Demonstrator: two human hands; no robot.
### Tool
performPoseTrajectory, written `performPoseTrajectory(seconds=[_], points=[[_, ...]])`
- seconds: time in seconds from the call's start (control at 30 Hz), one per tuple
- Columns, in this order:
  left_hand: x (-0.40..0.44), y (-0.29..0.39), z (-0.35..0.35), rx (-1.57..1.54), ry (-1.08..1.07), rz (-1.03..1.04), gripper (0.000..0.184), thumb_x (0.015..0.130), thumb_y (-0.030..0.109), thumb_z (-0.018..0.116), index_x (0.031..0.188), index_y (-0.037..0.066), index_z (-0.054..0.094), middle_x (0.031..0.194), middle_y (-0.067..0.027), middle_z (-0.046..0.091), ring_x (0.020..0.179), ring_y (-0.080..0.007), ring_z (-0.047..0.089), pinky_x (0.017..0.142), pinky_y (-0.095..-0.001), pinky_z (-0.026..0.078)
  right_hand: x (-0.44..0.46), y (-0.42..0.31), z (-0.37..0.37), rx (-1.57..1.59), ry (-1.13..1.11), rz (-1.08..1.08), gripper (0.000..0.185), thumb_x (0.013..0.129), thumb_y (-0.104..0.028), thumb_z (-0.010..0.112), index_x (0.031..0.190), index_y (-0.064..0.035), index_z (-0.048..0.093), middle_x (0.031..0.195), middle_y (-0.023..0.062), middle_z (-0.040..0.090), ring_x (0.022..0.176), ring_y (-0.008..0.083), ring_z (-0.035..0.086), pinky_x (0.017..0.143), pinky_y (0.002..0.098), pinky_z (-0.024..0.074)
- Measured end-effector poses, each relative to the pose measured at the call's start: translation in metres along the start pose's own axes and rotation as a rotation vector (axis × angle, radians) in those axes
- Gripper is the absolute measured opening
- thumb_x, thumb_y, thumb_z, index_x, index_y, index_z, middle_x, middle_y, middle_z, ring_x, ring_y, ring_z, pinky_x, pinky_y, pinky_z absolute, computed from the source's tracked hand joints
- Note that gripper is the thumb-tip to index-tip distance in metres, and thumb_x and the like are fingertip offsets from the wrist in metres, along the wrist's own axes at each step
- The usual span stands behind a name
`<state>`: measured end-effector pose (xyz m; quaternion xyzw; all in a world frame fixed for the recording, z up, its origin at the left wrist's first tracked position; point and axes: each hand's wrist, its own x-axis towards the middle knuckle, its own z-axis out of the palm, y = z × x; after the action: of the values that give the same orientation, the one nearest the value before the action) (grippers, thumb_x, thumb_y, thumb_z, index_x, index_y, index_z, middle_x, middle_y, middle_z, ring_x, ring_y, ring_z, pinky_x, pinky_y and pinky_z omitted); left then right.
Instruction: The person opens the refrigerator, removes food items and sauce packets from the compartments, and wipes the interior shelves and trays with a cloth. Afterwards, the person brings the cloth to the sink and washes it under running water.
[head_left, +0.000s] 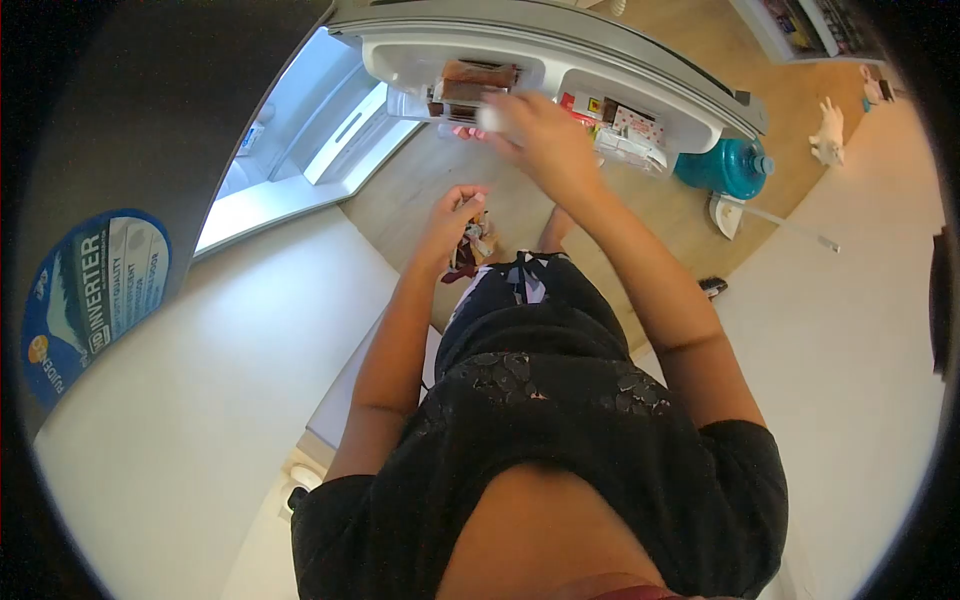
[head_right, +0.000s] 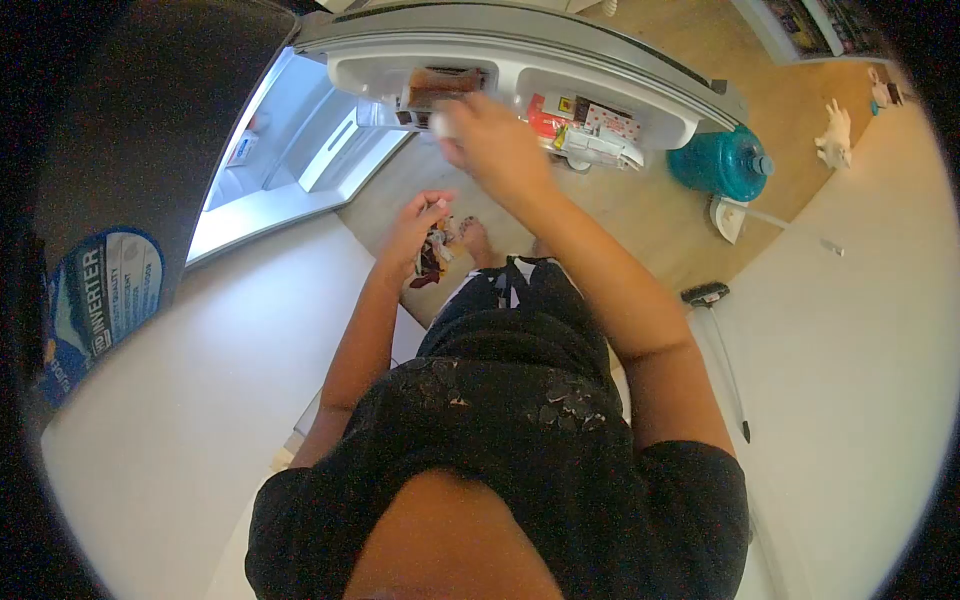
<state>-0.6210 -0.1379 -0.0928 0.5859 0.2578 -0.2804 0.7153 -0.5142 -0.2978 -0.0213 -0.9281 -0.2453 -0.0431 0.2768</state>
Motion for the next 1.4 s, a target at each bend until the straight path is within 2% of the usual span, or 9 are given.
performPoseTrajectory(seconds=[0.1,0.37,0.6,0.67,0.83,0.9,1.03,1.13,1.4], points=[[-0.003,-0.006,-0.012,-0.043,0.032,-0.042,0.025,0.089,0.026,0.056,0.107,0.009,0.057,0.089,-0.0029,0.054,0.080,-0.0110,0.052,0.068,-0.0268,0.046,0.058,-0.014,0.066,0.069,-0.162,0.026,0.038,0.075,-0.029,0.064,0.107,-0.0105,0.055,0.102,0.0121,0.059,0.088,0.0282,0.061,0.071,0.0402,0.0503],[-0.018,-0.031,-0.055,-0.149,0.136,-0.024,0.027,0.088,0.029,0.058,0.106,0.009,0.057,0.087,-0.0009,0.053,0.074,-0.0105,0.050,0.066,-0.0239,0.043,0.099,-0.028,0.148,-0.154,-0.062,0.023,0.030,0.071,-0.030,0.063,0.093,-0.0113,0.058,0.068,0.0097,0.065,0.065,0.0283,0.064,0.071,0.0401,0.0480],[-0.023,-0.030,-0.055,-0.237,0.153,-0.020,0.025,0.089,0.027,0.057,0.106,0.009,0.058,0.084,0.0001,0.053,0.077,-0.0086,0.051,0.069,-0.0230,0.044,0.105,-0.032,0.151,-0.152,-0.181,0.161,0.031,0.070,-0.029,0.066,0.093,-0.0099,0.059,0.072,0.0122,0.066,0.066,0.0294,0.065,0.069,0.0424,0.0469],[-0.020,-0.031,-0.054,-0.233,0.151,-0.037,0.025,0.089,0.028,0.057,0.106,0.010,0.057,0.084,0.0008,0.053,0.076,-0.0083,0.051,0.068,-0.0233,0.044,0.105,-0.032,0.147,-0.061,-0.321,0.209,0.022,0.080,-0.023,0.052,0.096,-0.0113,0.062,0.086,0.0133,0.067,0.082,0.0265,0.066,0.073,0.0404,0.0465],[-0.015,-0.021,-0.042,-0.250,0.135,-0.073,0.026,0.088,0.029,0.058,0.105,0.009,0.057,0.085,0.0004,0.054,0.077,-0.0086,0.051,0.068,-0.0236,0.044,0.034,-0.004,0.061,0.124,-0.036,-0.045,0.030,0.076,-0.028,0.063,0.102,-0.0135,0.063,0.098,0.0066,0.060,0.094,0.0263,0.057,0.078,0.0385,0.0460],[-0.011,-0.019,-0.039,-0.238,0.148,-0.083,0.025,0.088,0.028,0.058,0.105,0.009,0.057,0.085,-0.0001,0.054,0.077,-0.0089,0.051,0.068,-0.0237,0.043,-0.016,0.040,0.013,0.110,-0.003,0.059,0.029,0.072,-0.021,0.067,0.100,-0.0130,0.064,0.097,0.0071,0.060,0.089,0.0280,0.057,0.079,0.0384,0.0460],[0.007,-0.016,-0.026,0.008,0.055,0.000,0.026,0.090,0.028,0.054,0.107,0.008,0.057,0.084,0.0003,0.051,0.074,-0.0092,0.049,0.066,-0.0231,0.043,-0.068,0.113,-0.057,-0.191,-0.228,0.246,0.041,0.075,-0.014,0.065,0.116,-0.0160,0.058,0.116,0.0072,0.055,0.110,0.0264,0.050,0.091,0.0378,0.0417],[0.012,0.004,0.005,0.086,-0.025,0.039,0.025,0.090,0.027,0.054,0.107,0.009,0.058,0.085,0.0004,0.051,0.075,-0.0087,0.049,0.066,-0.0227,0.043,-0.074,0.156,-0.052,-0.101,-0.365,-0.013,0.048,0.077,-0.012,0.064,0.123,-0.0191,0.053,0.125,0.0081,0.050,0.116,0.0295,0.045,0.096,0.0391,0.0379],[0.021,0.028,0.058,0.057,-0.137,0.013,0.024,0.089,0.024,0.056,0.108,0.010,0.058,0.088,-0.0010,0.053,0.075,-0.0079,0.051,0.067,-0.0221,0.044,-0.064,0.164,-0.039,-0.270,-0.438,0.063,0.062,0.070,-0.014,0.071,0.127,-0.0195,0.048,0.129,0.0133,0.044,0.118,0.0351,0.042,0.097,0.0412,0.0375]])
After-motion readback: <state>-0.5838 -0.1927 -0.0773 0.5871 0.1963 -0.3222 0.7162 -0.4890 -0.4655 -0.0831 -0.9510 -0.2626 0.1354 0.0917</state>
